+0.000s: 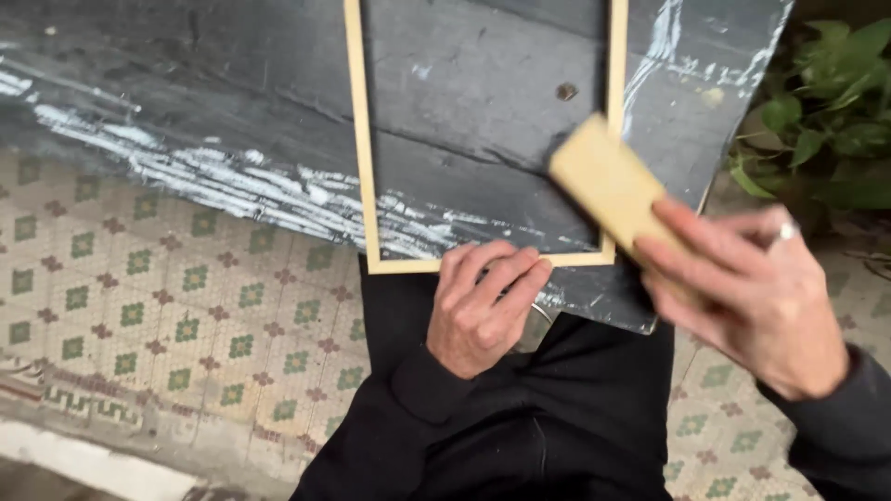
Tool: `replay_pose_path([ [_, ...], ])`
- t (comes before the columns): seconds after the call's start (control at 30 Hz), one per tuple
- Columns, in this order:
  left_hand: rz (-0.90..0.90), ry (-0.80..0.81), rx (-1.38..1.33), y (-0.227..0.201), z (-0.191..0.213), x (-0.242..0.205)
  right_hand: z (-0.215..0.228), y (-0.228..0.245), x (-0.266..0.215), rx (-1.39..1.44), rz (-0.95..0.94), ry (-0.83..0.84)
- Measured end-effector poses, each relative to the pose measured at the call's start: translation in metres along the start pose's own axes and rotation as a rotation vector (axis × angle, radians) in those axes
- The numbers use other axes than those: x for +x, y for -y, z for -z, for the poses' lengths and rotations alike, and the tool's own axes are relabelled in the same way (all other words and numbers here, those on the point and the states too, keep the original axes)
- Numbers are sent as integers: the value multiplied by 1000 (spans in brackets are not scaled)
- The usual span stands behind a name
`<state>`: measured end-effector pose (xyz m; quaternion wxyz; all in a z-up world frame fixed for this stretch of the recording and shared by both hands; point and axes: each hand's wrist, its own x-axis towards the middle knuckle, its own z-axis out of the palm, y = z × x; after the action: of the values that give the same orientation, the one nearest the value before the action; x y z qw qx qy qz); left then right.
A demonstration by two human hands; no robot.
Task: The person is sanding the edges of a wooden frame at a workbench.
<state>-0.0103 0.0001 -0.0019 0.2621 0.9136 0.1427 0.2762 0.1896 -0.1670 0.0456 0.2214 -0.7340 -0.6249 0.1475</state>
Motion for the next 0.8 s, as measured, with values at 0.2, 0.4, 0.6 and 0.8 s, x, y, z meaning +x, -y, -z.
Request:
replay_pose_path([
  [0.2, -30, -24, -25, 0, -5, 2, 2, 2, -6, 1, 30, -32],
  [0.4, -27, -10, -102, -4, -6, 1, 1, 8, -5, -62, -71, -127],
  [0.6, -30, 1, -69, -5, -2, -4, -3, -3, -10, -140, -89, -62],
  [0.8, -18, -34, -39, 2, -4, -6, -4, -3, -3, -42, 22, -21],
])
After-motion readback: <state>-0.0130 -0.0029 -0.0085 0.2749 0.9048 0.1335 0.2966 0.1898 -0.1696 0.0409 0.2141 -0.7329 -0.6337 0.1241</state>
